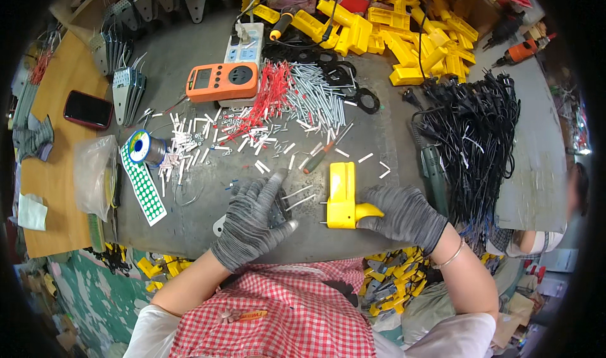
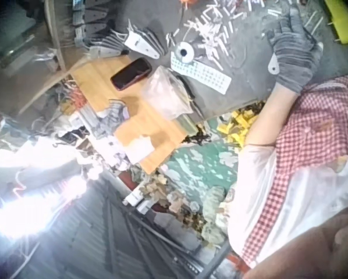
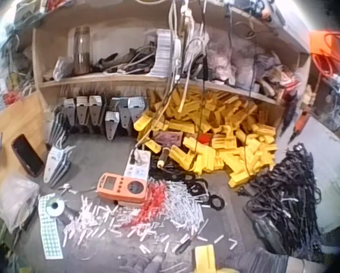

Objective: Soldering wires and assembling yellow plastic components at a workshop bench.

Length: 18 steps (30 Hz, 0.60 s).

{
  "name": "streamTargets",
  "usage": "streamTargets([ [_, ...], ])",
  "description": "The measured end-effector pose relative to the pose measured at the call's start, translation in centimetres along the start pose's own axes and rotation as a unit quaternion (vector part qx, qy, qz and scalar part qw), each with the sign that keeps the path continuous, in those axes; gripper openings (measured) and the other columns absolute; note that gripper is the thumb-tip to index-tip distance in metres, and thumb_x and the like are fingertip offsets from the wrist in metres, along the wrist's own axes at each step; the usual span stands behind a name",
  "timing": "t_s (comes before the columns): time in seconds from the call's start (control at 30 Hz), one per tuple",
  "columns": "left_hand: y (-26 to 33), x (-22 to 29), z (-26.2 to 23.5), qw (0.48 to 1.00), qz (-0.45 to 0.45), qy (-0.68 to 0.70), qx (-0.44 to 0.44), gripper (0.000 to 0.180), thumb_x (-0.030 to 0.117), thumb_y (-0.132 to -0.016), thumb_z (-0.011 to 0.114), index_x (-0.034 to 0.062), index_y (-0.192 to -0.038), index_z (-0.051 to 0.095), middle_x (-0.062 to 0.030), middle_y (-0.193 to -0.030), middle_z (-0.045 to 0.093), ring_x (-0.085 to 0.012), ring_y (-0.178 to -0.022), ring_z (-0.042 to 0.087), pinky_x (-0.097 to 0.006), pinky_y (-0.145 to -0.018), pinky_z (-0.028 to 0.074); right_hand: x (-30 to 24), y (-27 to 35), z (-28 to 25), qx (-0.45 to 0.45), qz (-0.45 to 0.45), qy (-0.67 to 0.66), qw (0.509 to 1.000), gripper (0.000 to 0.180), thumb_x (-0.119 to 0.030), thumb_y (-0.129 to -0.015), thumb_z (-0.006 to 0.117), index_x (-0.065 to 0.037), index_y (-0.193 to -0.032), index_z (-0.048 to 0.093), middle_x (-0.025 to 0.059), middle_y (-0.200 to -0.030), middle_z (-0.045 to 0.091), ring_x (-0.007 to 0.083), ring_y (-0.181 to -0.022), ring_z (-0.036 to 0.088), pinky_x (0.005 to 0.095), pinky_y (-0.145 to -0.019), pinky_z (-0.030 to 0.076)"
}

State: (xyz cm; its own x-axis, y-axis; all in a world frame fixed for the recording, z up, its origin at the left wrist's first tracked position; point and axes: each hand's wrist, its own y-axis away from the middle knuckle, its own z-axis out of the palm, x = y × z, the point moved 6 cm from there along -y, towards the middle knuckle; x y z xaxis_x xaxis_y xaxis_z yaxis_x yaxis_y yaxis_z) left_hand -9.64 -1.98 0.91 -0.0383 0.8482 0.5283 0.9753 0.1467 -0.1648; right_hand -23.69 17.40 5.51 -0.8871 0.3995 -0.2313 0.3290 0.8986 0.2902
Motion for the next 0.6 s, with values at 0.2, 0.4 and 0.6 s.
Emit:
streamTargets([
  [0.2, 2.4, -1.3, -1.0, 0.993, 0.044, 0.106, -0.016, 0.09, 0.03, -0.072, 0.082, -0.0007, -0.145, 0.04, -0.0207, -0.117, 0.059, -0.0376, -0.108, 0.057, -0.048, -0.099, 0.043, -4.7, -1.9, -4.0, 0.021, -0.051, -0.161, 0.985, 0.038, -0.04, -0.083, 0.074, -0.012, -0.109, 0.071, 0.0096, -0.092, 0.07, 0.0299, -0.084, 0.07, 0.0414, -0.073, 0.055],
  [0.4, 2.0, -1.2, -2.0, 0.987, 0.035, 0.153, -0.028, 0.095, 0.025, -0.068, 0.08, 0.0001, -0.149, 0.035, -0.022, -0.125, 0.057, -0.0393, -0.109, 0.058, -0.049, -0.098, 0.045, -6.0, -4.9, -1.5, 0.005, -0.073, -0.087, 0.994, 0.036, -0.04, -0.088, 0.068, -0.014, -0.112, 0.071, 0.0083, -0.096, 0.071, 0.0276, -0.085, 0.069, 0.04, -0.077, 0.055],
  [0.6, 2.0, -1.6, -1.7, 0.986, 0.033, 0.162, -0.034, 0.1, 0.028, -0.068, 0.083, 0.0001, -0.15, 0.033, -0.0207, -0.117, 0.059, -0.0394, -0.102, 0.058, -0.048, -0.094, 0.045, -6.2, -6.3, -1.2, -0.023, -0.096, -0.107, 0.989, 0.036, -0.04, -0.088, 0.068, -0.013, -0.112, 0.071, 0.0103, -0.097, 0.071, 0.0286, -0.086, 0.07, 0.04, -0.076, 0.055],
])
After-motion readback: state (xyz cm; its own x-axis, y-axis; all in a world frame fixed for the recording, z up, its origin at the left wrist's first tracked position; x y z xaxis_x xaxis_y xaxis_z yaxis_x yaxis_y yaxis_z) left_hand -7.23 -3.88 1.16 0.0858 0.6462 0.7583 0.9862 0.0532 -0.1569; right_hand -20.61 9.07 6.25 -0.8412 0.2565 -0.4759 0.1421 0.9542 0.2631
